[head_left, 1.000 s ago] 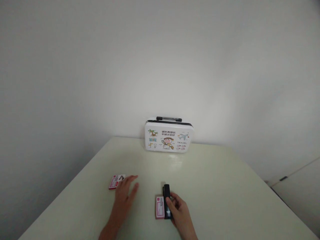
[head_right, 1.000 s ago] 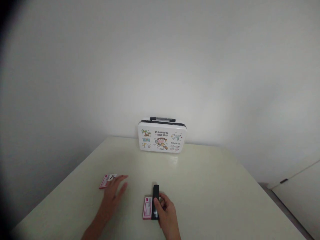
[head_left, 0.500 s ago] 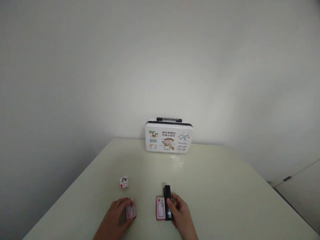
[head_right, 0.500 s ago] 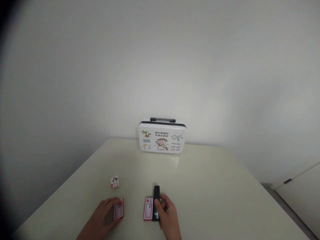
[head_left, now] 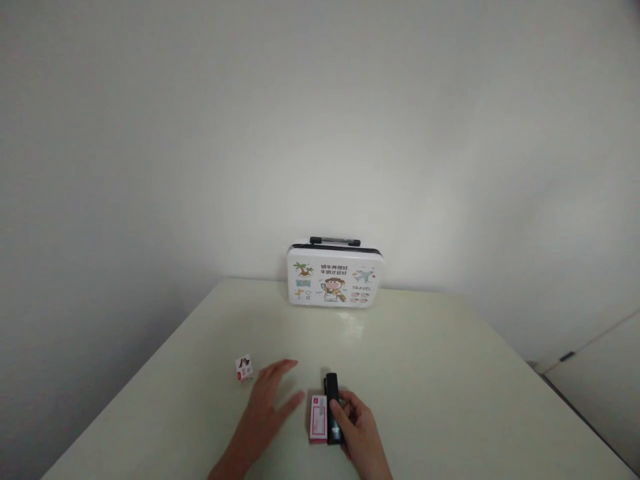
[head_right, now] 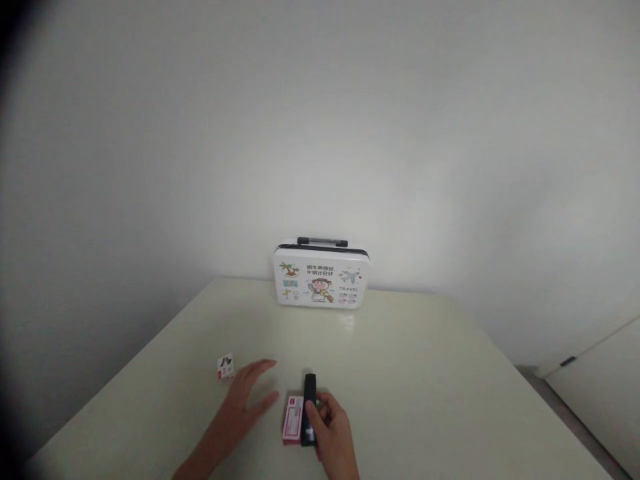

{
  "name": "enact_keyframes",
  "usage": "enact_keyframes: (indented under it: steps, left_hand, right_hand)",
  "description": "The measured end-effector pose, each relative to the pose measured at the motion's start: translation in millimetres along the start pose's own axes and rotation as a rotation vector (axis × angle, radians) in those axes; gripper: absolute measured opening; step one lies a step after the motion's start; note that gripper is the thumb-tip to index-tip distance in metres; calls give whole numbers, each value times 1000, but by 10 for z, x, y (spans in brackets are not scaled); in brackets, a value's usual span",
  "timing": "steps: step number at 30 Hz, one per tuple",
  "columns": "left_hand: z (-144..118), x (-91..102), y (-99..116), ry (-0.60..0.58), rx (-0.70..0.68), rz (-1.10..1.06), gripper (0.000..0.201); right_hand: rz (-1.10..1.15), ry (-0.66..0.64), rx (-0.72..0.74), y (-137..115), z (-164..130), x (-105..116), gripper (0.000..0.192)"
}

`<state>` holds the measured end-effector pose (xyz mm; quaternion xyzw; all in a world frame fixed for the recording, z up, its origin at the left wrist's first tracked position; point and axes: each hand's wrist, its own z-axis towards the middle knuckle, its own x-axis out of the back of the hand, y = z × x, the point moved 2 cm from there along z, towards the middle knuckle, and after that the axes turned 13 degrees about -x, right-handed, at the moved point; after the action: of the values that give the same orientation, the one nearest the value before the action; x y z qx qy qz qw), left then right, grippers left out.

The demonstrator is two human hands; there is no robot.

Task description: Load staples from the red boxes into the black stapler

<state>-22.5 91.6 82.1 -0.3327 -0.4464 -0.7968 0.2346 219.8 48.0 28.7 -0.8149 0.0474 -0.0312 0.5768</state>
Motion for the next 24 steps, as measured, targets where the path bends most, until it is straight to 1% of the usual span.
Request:
enact_keyframes:
  steps: [1, 2, 3, 4, 5, 7, 9, 13, 15, 16, 17, 19, 21, 24]
  left_hand:
    - [18, 134, -197, 53, 75, 55, 46]
    - [33, 265, -388, 91, 142, 93, 48]
    - [40, 381, -561, 110, 205, 125, 52]
    - [39, 469, -704, 101, 248, 141, 53]
    - [26, 526, -809, 81, 277, 145, 54]
    - [-40, 541, -896, 25, 292, 135, 52]
    - [-160, 446, -840, -24, 268, 115, 50]
    - [-468, 138, -530, -125, 176, 86, 54]
    - [-542, 17, -380, -157, 145, 69, 57]
    - [-532, -28, -318, -154, 148, 56, 57]
    - [-486, -65, -263, -143, 160, 35, 57]
    - [-300, -132, -163, -121, 179, -17, 55]
    - [-43, -210, -60, -129, 157, -64, 52]
    - [283, -348, 90, -152, 100, -100, 40]
  right_hand:
    - [-3, 2, -6, -6, -9, 0, 66]
    - [-5, 3, -12, -12, -15, 2, 67]
    - [-5, 0, -19, -15, -19, 3, 67]
    - [-4, -4, -25, -17, -20, 5, 68]
    - [-1, -9, -29, -15, -19, 8, 68]
    - [9, -25, -36, -6, -13, 8, 68]
    - [17, -46, -37, 5, -11, 3, 66]
    - [10, -66, -30, 23, -24, -9, 61]
    - [0, -60, -34, 27, -28, -8, 61]
    - [-5, -54, -36, 25, -27, -7, 63]
    - [-9, -43, -37, 17, -27, -4, 64]
    - [-14, -21, -39, -18, -30, -3, 68]
    - [-17, -5, -34, -79, -44, -11, 70]
    - [-27, 13, 5, -178, -82, -32, 71]
